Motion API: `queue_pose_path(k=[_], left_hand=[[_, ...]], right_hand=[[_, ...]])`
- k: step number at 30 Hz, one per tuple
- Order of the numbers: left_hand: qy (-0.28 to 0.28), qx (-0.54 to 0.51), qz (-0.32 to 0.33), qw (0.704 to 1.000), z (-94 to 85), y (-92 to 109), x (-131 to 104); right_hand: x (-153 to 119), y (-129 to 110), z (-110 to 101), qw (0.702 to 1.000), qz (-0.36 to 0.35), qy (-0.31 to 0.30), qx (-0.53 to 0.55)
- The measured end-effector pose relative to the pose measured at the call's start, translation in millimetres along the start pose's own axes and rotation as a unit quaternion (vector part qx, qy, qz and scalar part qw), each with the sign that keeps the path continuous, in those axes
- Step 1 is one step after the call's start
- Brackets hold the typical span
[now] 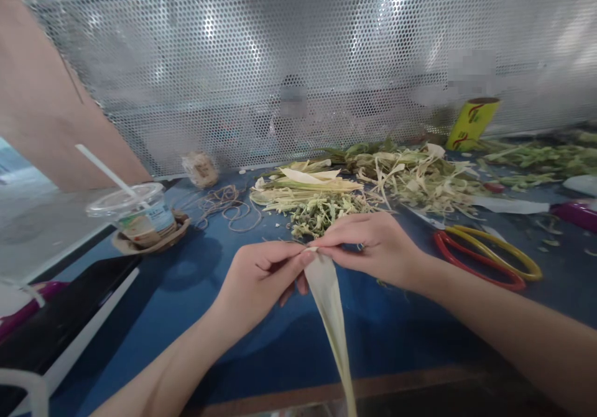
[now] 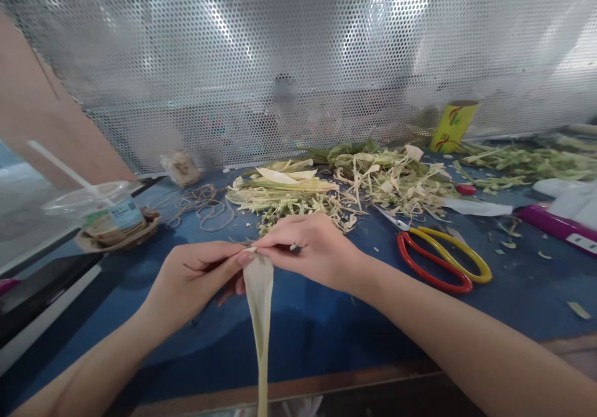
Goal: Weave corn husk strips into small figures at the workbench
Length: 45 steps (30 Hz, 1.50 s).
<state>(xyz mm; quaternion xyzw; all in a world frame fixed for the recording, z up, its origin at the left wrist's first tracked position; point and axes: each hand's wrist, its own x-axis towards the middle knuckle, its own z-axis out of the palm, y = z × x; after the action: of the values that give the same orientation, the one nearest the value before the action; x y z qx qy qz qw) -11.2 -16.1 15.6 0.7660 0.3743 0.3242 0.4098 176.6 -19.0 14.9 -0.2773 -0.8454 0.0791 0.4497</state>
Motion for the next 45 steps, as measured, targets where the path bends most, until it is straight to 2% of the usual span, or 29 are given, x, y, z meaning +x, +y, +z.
queue_pose_path(k=[7,12,15,19,22,28,35,41,43,45], left_hand=[[0.009,0.010,-0.009,1.000,1.5,-0.6,0.6],[-0.038,-0.080,-0.062,0.994,0.4,-6.4,5.3],[-0.036,-0.201,-0.116,0.972,2.6,-8.1,6.9],[-0.049,-0.330,-0.197,0.922,4.3,-6.8,7.1],[-0.068,-0.371,-0.229,0.897,2.6,-6.4,6.9],[-0.073,-0.387,-0.241,0.887,0.4,-4.6,7.0],[-0.093,-0.365,-0.219,0.900,3.3,-8.7,8.7],[-0.065,-0.286,-0.183,0.938,7.5,-11.0,9.6],[-0.059,-0.256,-0.164,0.951,8.6,-11.3,9.6],[-0.060,-0.239,-0.155,0.957,9.3,-11.7,9.5]], right_hand=[[-2.1,-0.2,5.0,0.999,0.037,0.015,0.008],[-4.1,1.5,5.7,0.998,-0.034,0.010,-0.046],[-4.6,0.2,6.4,0.995,-0.071,0.002,-0.076],[-6.0,-0.9,6.2,0.991,-0.084,-0.014,-0.100],[-6.8,-1.5,3.9,0.986,-0.081,-0.045,-0.141],[-2.9,-3.2,-7.1,0.986,-0.018,-0.125,-0.109],[-2.1,6.3,-12.4,0.982,-0.067,-0.144,-0.099],[-1.6,10.5,-4.4,0.991,0.000,-0.111,-0.069],[-2.4,10.5,-1.7,0.990,0.003,-0.099,-0.095],[-3.5,9.9,0.1,0.985,-0.026,-0.084,-0.149]])
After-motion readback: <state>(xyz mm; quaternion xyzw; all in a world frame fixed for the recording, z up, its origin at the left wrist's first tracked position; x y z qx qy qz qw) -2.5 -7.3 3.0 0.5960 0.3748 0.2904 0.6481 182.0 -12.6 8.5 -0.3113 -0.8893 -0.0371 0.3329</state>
